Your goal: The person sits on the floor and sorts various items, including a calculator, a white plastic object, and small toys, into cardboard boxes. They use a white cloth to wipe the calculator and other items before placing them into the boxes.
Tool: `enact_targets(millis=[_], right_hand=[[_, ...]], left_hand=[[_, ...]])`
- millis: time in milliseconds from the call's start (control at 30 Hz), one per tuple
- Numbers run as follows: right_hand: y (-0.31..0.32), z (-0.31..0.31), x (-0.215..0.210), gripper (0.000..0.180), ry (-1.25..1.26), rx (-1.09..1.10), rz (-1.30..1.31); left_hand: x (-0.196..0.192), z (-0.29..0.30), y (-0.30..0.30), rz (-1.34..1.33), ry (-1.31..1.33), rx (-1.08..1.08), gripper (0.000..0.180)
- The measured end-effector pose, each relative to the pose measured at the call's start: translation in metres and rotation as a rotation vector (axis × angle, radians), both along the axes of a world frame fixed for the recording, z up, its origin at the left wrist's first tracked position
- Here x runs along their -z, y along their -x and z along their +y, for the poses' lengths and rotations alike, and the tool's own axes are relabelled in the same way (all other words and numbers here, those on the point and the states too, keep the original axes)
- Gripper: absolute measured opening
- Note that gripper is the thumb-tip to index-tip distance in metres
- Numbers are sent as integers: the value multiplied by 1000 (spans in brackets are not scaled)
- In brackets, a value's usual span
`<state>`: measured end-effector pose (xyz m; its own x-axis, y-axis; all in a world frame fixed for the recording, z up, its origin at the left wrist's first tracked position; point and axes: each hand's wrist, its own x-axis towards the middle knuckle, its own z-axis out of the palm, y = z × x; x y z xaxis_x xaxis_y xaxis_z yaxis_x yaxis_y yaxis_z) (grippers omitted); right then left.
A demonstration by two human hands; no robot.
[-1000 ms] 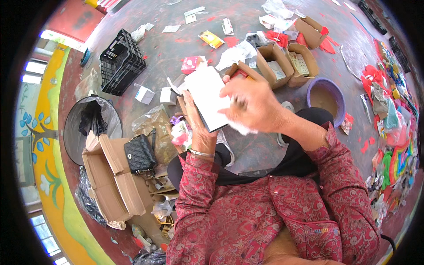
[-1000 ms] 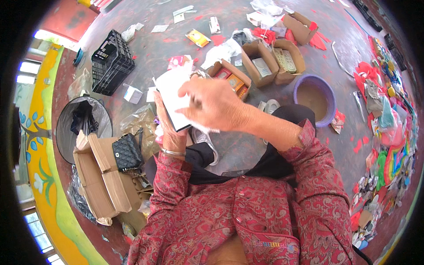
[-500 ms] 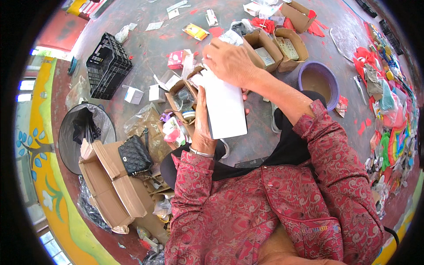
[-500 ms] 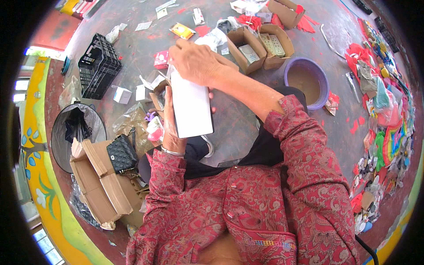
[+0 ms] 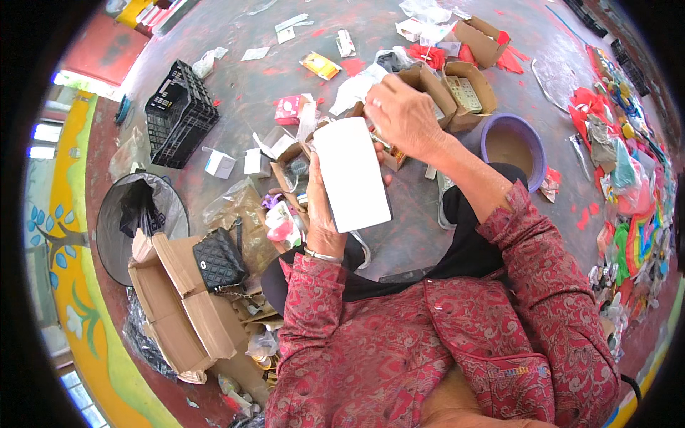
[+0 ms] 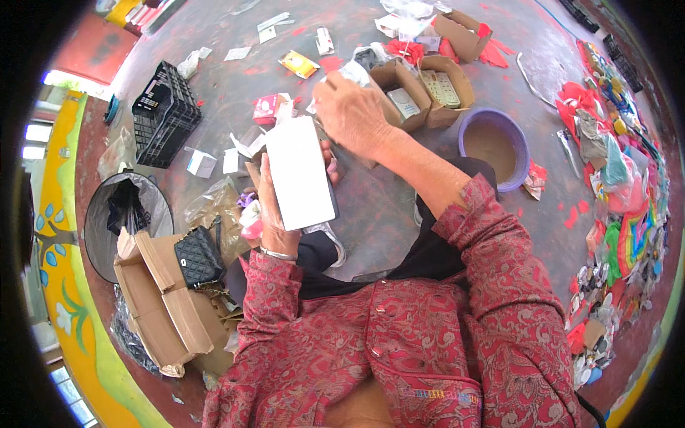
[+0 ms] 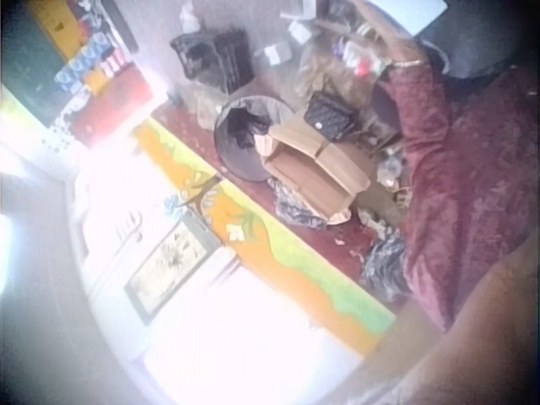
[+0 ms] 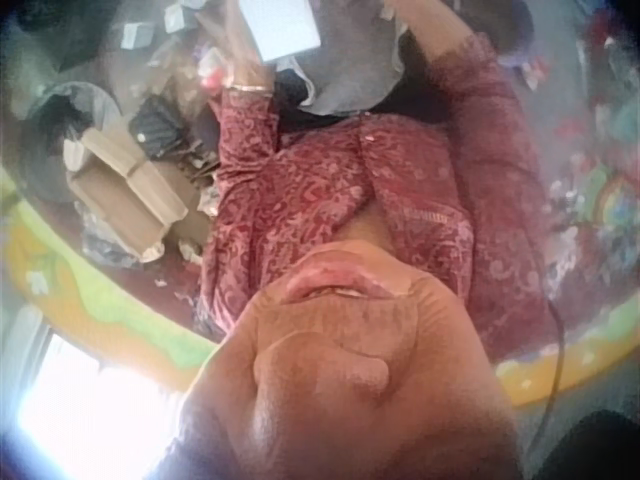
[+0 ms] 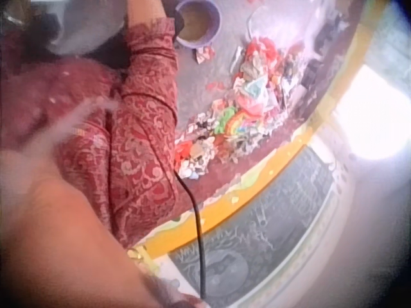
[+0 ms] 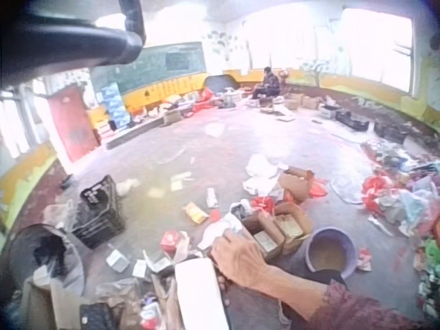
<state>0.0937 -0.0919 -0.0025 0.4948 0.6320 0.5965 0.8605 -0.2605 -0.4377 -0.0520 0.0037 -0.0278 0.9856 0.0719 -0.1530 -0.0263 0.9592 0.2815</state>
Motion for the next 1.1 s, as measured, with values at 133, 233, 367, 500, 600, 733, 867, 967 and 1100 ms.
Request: enact_targets(millis=[133, 233, 367, 500, 600, 733, 867, 967, 1100], right_hand=[[0, 2, -5, 8, -183, 54, 43], [19, 4, -9, 7, -180, -115, 151], [57, 18, -5, 8, -55, -502, 126], [40, 29, 1, 10, 72, -259, 52], [0, 33, 6, 12, 147, 45, 12], [-23, 15, -2, 14, -38, 196, 158], [-17, 5, -16, 18, -302, 47, 542], [-15, 9, -10, 16, -402, -104, 533], [9, 12, -14, 14, -254, -331, 410]], left_hand=[[-12, -9, 1, -23, 46, 10, 69], [-10, -11, 2, -1, -50, 32, 69], [27, 1, 4, 254, -4, -35, 62], [17, -3, 8, 132, -126, 166, 69], [12, -10, 6, -15, -57, 218, 75], [-17, -17, 8, -90, -51, -9, 75], [-10, -8, 6, 73, -100, -89, 66], [1, -2, 6, 74, -125, -152, 59], [6, -5, 6, 140, -387, -259, 45]])
